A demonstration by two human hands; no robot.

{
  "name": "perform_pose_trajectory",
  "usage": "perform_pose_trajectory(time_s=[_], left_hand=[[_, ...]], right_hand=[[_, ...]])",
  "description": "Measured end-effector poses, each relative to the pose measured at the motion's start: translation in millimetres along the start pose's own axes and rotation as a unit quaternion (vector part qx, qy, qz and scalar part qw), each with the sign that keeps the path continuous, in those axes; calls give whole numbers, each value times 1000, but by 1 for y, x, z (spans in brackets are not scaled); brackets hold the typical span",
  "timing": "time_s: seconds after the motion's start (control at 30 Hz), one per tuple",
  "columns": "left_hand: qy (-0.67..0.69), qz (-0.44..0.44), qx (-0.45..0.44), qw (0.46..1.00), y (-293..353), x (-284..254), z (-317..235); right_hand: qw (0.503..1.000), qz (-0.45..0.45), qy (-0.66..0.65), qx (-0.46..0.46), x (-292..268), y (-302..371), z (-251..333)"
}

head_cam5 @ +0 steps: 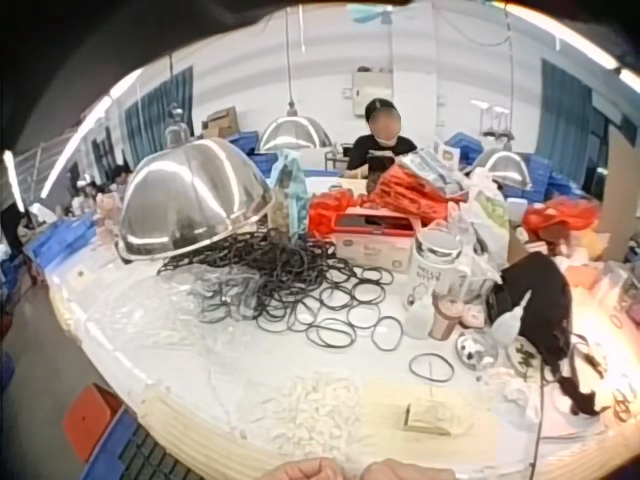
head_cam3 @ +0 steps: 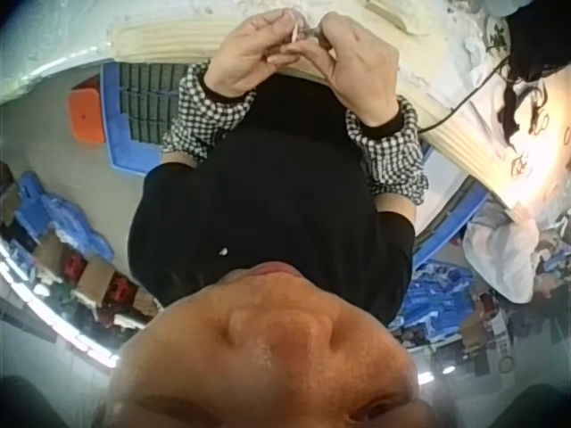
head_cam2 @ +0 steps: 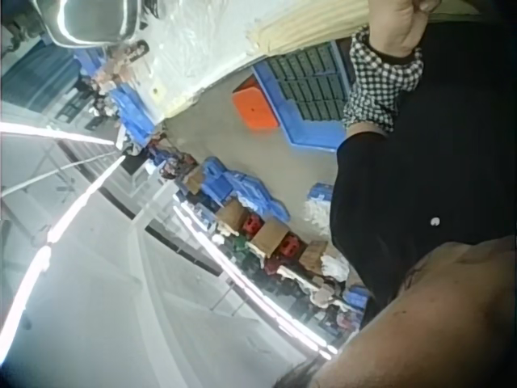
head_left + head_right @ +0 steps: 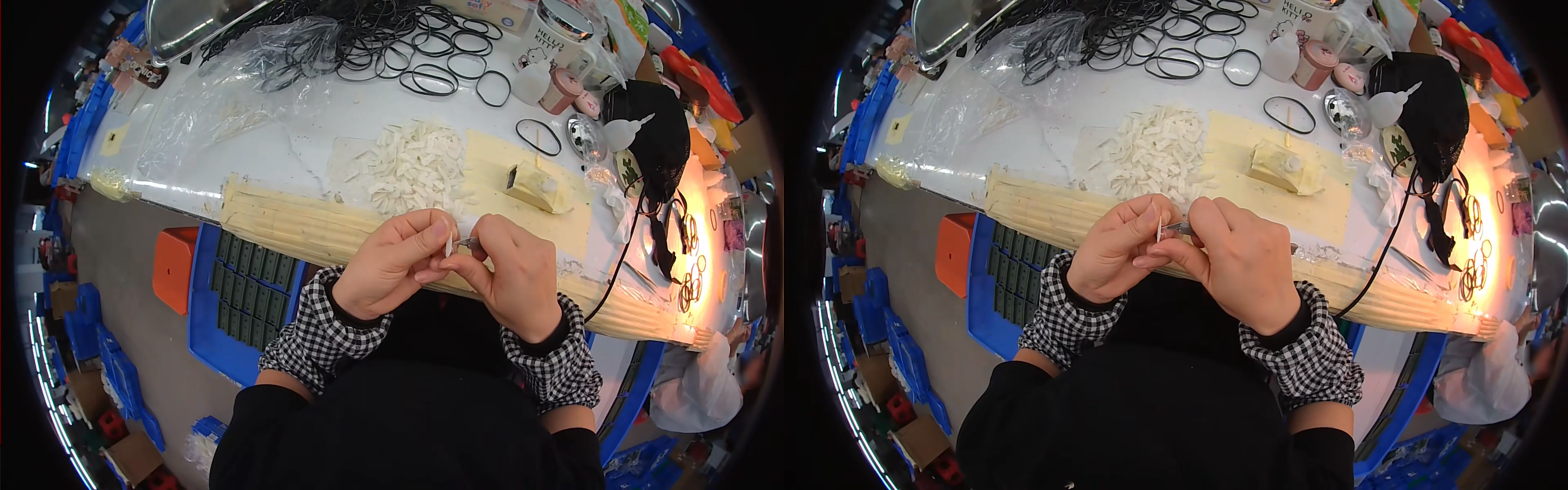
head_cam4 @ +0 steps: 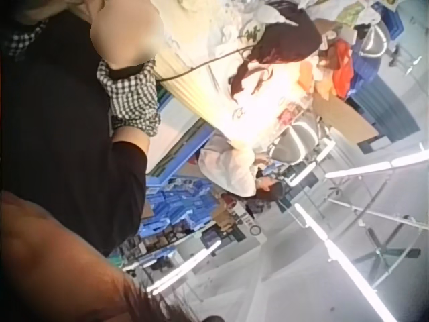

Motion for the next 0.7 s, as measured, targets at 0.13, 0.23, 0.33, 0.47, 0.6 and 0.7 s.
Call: perform_pose_trajectory(time_s=[0.13,0.23,0.33,0.47,0.6,0.7], left_hand=[[-16,2,-6,1000,0,0,0],[-18,0,-4,1000,1,-1,1],[-9,8,8,1000,1,-1,1],[5,30,12,999,-1,1,2],[8,35,12,999,-1,0,2],[0,47,9,999,-1,-1,1]], right_hand=[[1000,5,-8,0,2,0,-1],[1000,5,-27,1,4,1,-2],[1000,3,-26,0,4,1,-1],[1000,6,-18,1,3,2,-1],[999,3,-34,-7,4,1,-1],[999,10,-38,-5,4,1,-1]])
Point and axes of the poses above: each hand's wrist, its own y-axis away from the middle knuckle, its own x-axis out of the palm, z = x × y, the point moved 5 cm from there along -y, towards the middle knuckle, and after that the axes turned 11 degrees about z, right-handed, at the moved point
